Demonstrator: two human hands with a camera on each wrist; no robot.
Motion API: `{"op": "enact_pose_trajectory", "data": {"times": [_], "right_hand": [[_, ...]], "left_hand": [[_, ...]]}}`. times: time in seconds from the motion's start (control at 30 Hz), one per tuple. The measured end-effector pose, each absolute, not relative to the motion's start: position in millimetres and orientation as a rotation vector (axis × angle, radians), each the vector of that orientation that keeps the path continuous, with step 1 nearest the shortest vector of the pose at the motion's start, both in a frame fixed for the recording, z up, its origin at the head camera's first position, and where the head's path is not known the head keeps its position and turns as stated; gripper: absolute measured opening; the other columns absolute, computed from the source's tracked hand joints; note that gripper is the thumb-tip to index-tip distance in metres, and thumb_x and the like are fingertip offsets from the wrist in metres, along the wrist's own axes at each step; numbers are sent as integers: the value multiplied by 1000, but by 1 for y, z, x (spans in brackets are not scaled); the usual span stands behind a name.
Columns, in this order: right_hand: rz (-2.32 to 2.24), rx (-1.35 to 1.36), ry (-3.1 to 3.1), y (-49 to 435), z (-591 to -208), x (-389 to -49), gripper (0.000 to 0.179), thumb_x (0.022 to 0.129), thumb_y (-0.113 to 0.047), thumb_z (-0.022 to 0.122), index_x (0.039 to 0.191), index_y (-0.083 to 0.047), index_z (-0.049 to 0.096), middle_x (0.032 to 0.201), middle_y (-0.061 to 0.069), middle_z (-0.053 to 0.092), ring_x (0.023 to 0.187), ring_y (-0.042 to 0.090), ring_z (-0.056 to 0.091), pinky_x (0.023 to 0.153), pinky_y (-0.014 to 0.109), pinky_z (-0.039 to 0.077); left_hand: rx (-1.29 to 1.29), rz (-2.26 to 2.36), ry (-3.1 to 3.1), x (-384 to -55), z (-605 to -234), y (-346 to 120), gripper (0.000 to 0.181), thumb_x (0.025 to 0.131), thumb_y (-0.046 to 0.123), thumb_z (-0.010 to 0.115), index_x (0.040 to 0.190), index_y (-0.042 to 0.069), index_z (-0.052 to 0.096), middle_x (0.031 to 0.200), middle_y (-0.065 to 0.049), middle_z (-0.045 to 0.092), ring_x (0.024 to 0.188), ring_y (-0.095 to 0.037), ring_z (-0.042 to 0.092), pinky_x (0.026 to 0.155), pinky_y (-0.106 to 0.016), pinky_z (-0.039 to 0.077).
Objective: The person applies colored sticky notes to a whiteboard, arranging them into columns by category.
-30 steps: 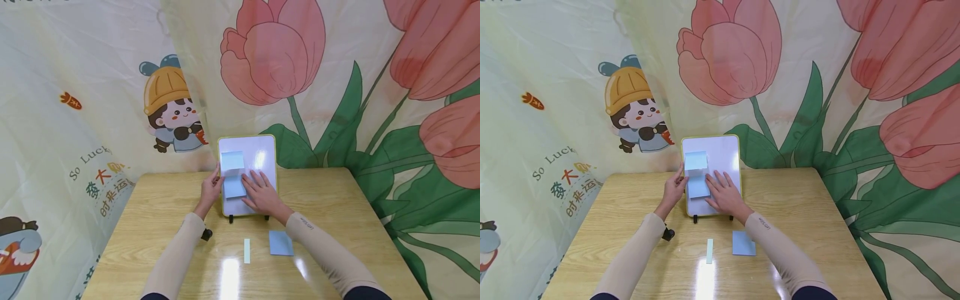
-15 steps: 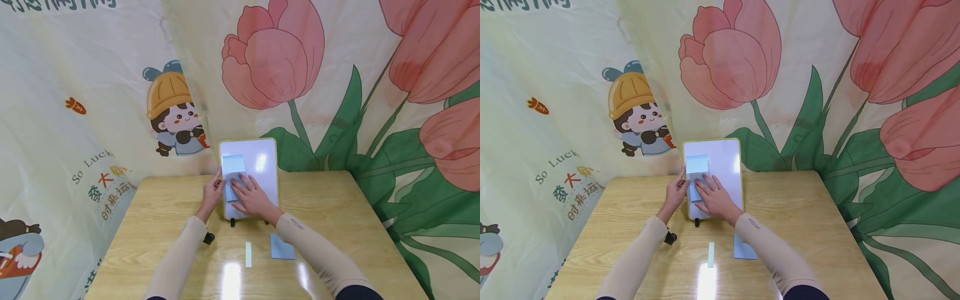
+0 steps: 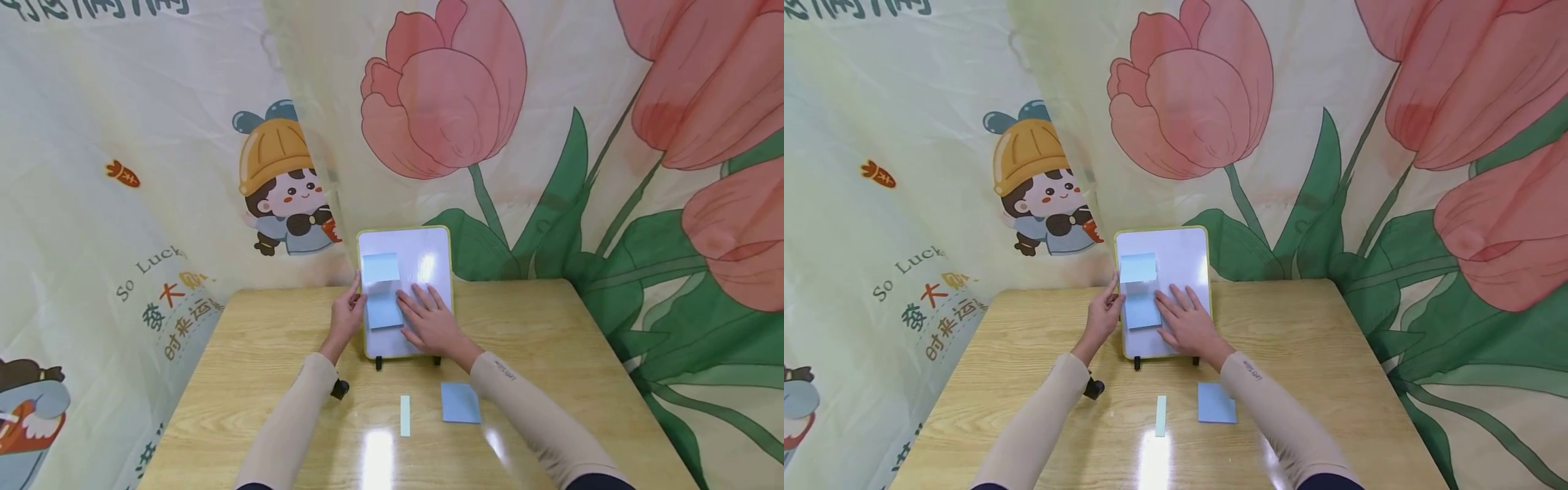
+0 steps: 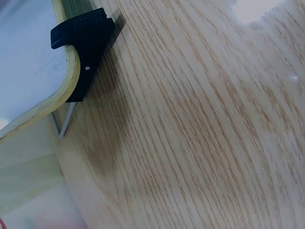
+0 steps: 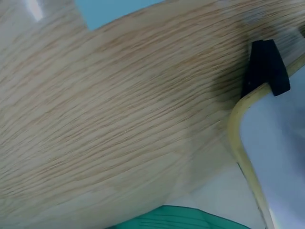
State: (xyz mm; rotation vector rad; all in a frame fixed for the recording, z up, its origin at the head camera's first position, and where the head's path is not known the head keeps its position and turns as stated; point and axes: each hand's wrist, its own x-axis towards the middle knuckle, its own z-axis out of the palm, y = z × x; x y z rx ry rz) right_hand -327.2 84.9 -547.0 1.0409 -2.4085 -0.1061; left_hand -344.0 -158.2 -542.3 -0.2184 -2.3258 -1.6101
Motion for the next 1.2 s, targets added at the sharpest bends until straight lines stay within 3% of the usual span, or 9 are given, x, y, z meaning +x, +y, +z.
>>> {"op": "enact_pose_trajectory", "data": {"times": [0.13, 0.37, 0.5, 0.57, 0.63, 0.73, 0.83, 1.0, 1.2], "right_hand": [[-98, 1033, -2478, 88, -543, -323, 69, 98, -52, 48, 153, -13, 38, 163, 2, 30, 151, 33, 23, 121, 57, 18], [64, 993, -2523, 113, -545, -309, 68, 96, -47, 53, 153, -14, 38, 163, 7, 28, 150, 36, 24, 118, 64, 17], [136, 914, -2491, 136, -550, -302, 69, 93, -45, 56, 152, -13, 40, 163, 11, 29, 147, 39, 28, 115, 66, 20], [188, 867, -2501, 148, -552, -298, 68, 93, -43, 56, 151, -12, 40, 163, 12, 28, 146, 40, 28, 113, 68, 21], [243, 812, -2520, 162, -555, -294, 67, 93, -41, 55, 151, -10, 41, 163, 14, 27, 146, 41, 28, 112, 70, 20], [313, 706, -2578, 185, -560, -287, 68, 93, -41, 56, 151, -9, 40, 163, 16, 23, 146, 41, 23, 112, 71, 16], [335, 581, -2652, 209, -567, -278, 71, 93, -43, 56, 154, -12, 35, 164, 18, 19, 147, 42, 19, 112, 72, 13], [317, 419, -2748, 242, -578, -263, 74, 95, -48, 54, 156, -16, 30, 165, 18, 12, 149, 43, 15, 113, 71, 9], [314, 317, -2769, 266, -584, -250, 72, 96, -48, 52, 155, -13, 31, 166, 18, 11, 150, 43, 11, 114, 71, 5]], "left_hand": [[-212, -1587, -2364, -342, -541, -159, 57, 101, 13, 56, 152, 30, 37, 152, -4, 46, 97, -24, 64, 73, -25, 51], [-293, -1484, -2417, -340, -544, -156, 64, 102, 5, 51, 157, 28, 28, 147, -14, 52, 84, -25, 62, 63, -22, 49], [-298, -1441, -2484, -332, -541, -158, 67, 102, 5, 48, 158, 30, 23, 150, -15, 49, 100, -29, 67, 69, -32, 56], [-309, -1383, -2535, -327, -539, -162, 65, 103, 10, 47, 159, 30, 19, 154, -13, 44, 116, -32, 63, 83, -41, 57], [-329, -1296, -2589, -321, -538, -165, 63, 105, 17, 46, 159, 27, 16, 159, -13, 35, 133, -35, 51, 103, -49, 48], [-313, -1094, -2677, -311, -539, -171, 63, 105, 32, 44, 160, 25, 14, 164, -19, 20, 145, -44, 29, 116, -61, 26], [-234, -891, -2780, -300, -545, -178, 64, 104, 46, 40, 160, 29, 14, 165, -22, 5, 149, -48, 14, 115, -69, 13], [-147, -714, -2944, -278, -559, -194, 62, 103, 58, 29, 158, 39, 9, 165, -16, -14, 151, -45, -5, 113, -73, -5], [-194, -527, -2969, -260, -573, -212, 63, 102, 57, 34, 159, 38, 13, 165, -16, -14, 151, -45, -8, 111, -74, -9]]}}
